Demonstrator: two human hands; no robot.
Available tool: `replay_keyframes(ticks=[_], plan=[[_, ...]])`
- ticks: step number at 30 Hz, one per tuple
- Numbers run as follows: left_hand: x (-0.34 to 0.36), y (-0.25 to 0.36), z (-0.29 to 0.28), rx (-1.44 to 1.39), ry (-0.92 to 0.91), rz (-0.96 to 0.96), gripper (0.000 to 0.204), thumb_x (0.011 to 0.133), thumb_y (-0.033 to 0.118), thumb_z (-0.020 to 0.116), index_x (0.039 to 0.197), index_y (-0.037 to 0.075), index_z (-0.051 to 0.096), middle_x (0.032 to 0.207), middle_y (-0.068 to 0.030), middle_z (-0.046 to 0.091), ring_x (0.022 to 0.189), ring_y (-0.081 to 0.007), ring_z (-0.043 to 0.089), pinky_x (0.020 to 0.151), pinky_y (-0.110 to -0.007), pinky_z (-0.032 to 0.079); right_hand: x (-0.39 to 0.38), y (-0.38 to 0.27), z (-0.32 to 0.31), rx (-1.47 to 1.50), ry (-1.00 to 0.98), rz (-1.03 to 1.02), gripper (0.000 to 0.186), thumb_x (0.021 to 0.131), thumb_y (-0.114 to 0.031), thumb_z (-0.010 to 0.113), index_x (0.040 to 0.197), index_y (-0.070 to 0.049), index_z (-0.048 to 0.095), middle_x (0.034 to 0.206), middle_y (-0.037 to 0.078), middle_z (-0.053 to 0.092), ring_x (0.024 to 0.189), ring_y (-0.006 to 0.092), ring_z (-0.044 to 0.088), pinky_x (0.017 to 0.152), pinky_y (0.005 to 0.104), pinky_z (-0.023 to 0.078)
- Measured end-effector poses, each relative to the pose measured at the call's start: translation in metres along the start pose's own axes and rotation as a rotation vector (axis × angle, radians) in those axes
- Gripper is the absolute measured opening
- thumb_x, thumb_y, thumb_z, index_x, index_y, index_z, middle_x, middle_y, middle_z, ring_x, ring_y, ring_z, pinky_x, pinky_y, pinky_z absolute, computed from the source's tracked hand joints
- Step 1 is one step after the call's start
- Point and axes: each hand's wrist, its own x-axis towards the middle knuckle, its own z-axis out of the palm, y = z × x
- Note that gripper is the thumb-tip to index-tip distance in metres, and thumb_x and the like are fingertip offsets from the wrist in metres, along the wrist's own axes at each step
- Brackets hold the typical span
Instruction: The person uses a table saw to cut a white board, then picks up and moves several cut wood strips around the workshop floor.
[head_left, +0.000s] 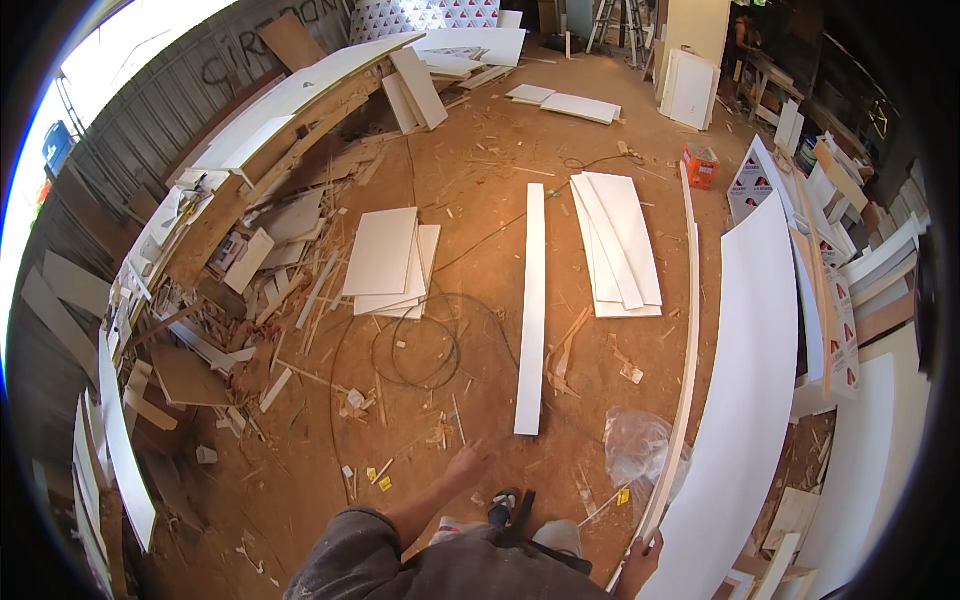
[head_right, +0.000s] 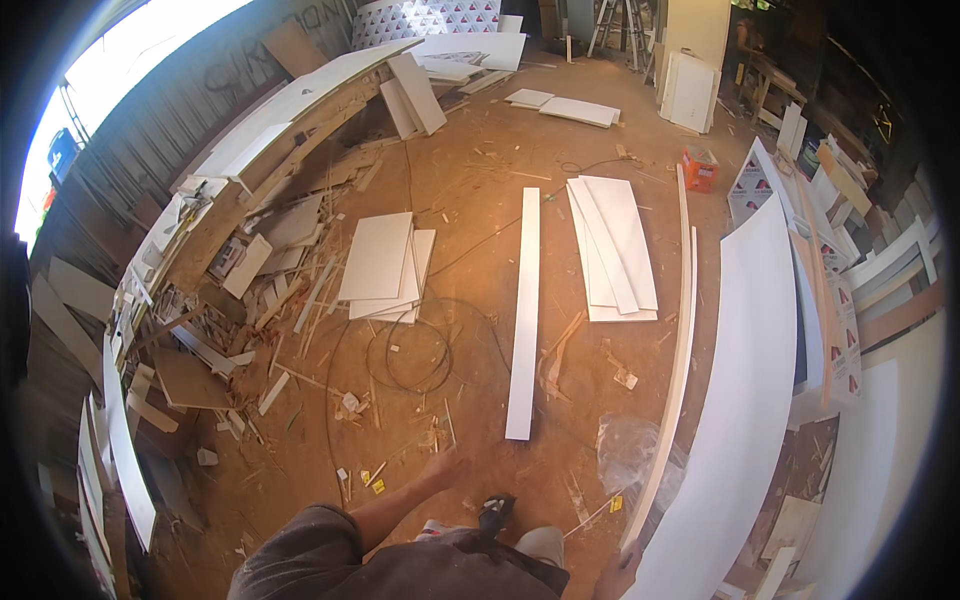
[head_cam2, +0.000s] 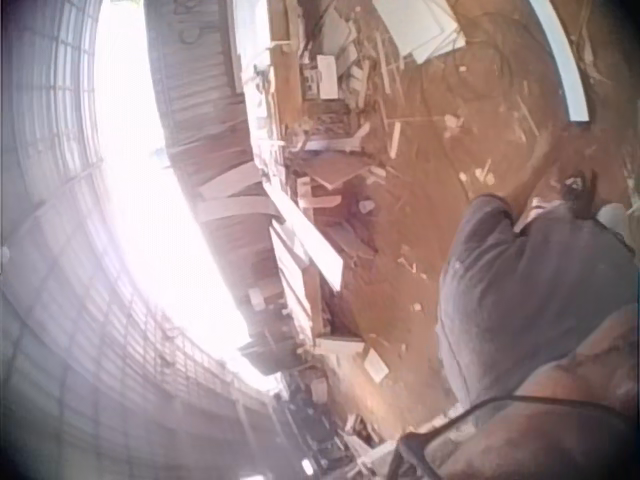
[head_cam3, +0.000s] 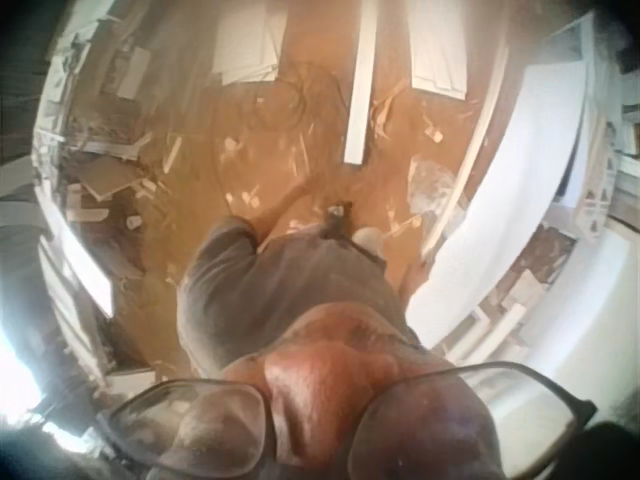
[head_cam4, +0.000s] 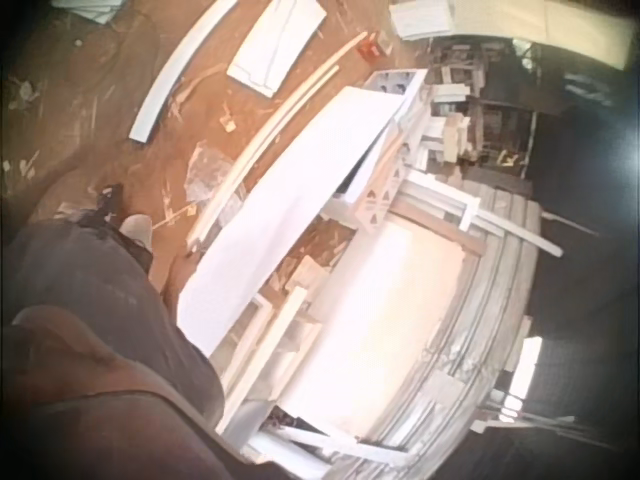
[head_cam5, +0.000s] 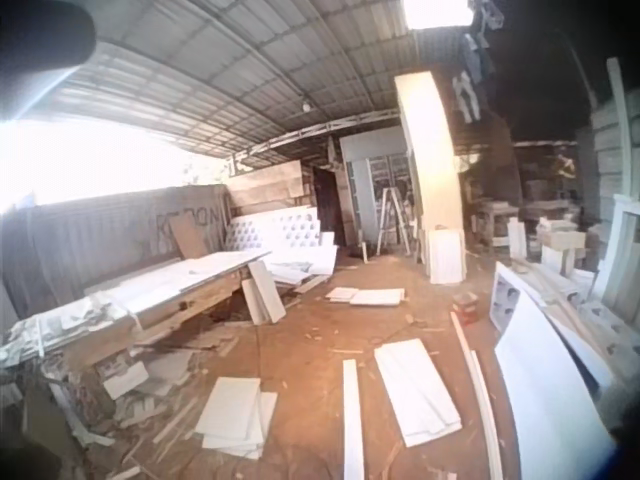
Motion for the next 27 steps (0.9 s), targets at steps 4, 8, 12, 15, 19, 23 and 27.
replay_keyframes(ticks=[4,8,12,15,19,23,27], plan=[[0.019,0.003,-0.044,-0.189,0.265,-0.103,0.03,0.093,0.028,0.052,0.111,0.006,0.06,0.114,-0.0159,0.059,0.109,-0.0349,0.054,0.095,-0.046,0.043,0.052,-0.046,0.027,0.163,-0.03,0.014,0.043,0.091,-0.012,0.058,0.133,-0.009,0.049,0.068,0.003,0.052,0.051,0.0093,0.047,0.044,0.0251,0.04],[0.066,0.039,-0.093,-0.238,0.099,-0.134,0.035,0.094,0.032,0.052,0.116,0.005,0.058,0.117,-0.0194,0.058,0.109,-0.0353,0.056,0.094,-0.045,0.044,0.121,-0.146,0.049,0.362,-0.092,-0.037,0.044,0.092,-0.01,0.058,0.135,-0.008,0.048,0.072,0.002,0.054,0.054,0.0083,0.047,0.046,0.0234,0.04],[0.113,0.041,-0.094,-0.608,0.143,-0.281,0.04,0.095,0.032,0.055,0.122,0.004,0.056,0.118,-0.0213,0.057,0.106,-0.0345,0.058,0.09,-0.044,0.047,0.204,-0.224,0.091,0.407,-0.121,-0.213,0.042,0.094,-0.009,0.057,0.135,-0.008,0.048,0.077,0.003,0.054,0.058,0.0077,0.048,0.049,0.0224,0.041],[0.134,0.067,-0.16,-0.718,0.175,-0.286,0.042,0.095,0.03,0.056,0.126,0.001,0.054,0.12,-0.0213,0.057,0.107,-0.0337,0.059,0.09,-0.041,0.048,0.253,-0.303,0.115,0.515,-0.155,-0.27,0.041,0.095,-0.009,0.055,0.134,-0.007,0.047,0.079,0.003,0.055,0.061,0.0074,0.048,0.051,0.0224,0.041],[0.17,0.019,-0.191,-0.752,0.317,-0.316,0.041,0.095,0.03,0.056,0.124,0.0,0.054,0.118,-0.0203,0.058,0.108,-0.0317,0.059,0.087,-0.038,0.049,0.289,-0.435,0.153,0.632,-0.238,-0.33,0.04,0.096,-0.009,0.054,0.134,-0.006,0.046,0.081,0.003,0.055,0.063,0.0074,0.048,0.054,0.0223,0.042],[0.213,-0.057,-0.221,-0.759,0.506,-0.327,0.04,0.094,0.031,0.057,0.122,0.002,0.056,0.114,-0.0193,0.06,0.105,-0.0298,0.061,0.083,-0.037,0.05,0.331,-0.543,0.216,0.69,-0.211,-0.421,0.039,0.096,-0.011,0.053,0.134,-0.006,0.046,0.082,0.003,0.055,0.063,0.0073,0.048,0.054,0.0221,0.041],[0.262,-0.142,-0.276,-0.758,0.504,-0.409,0.04,0.094,0.031,0.057,0.12,0.0,0.056,0.113,-0.0214,0.062,0.102,-0.0308,0.062,0.083,-0.038,0.05,0.356,-0.647,0.276,0.686,-0.148,-0.519,0.038,0.096,-0.013,0.054,0.134,-0.007,0.047,0.085,0.003,0.056,0.064,0.0069,0.047,0.056,0.0223,0.041]])
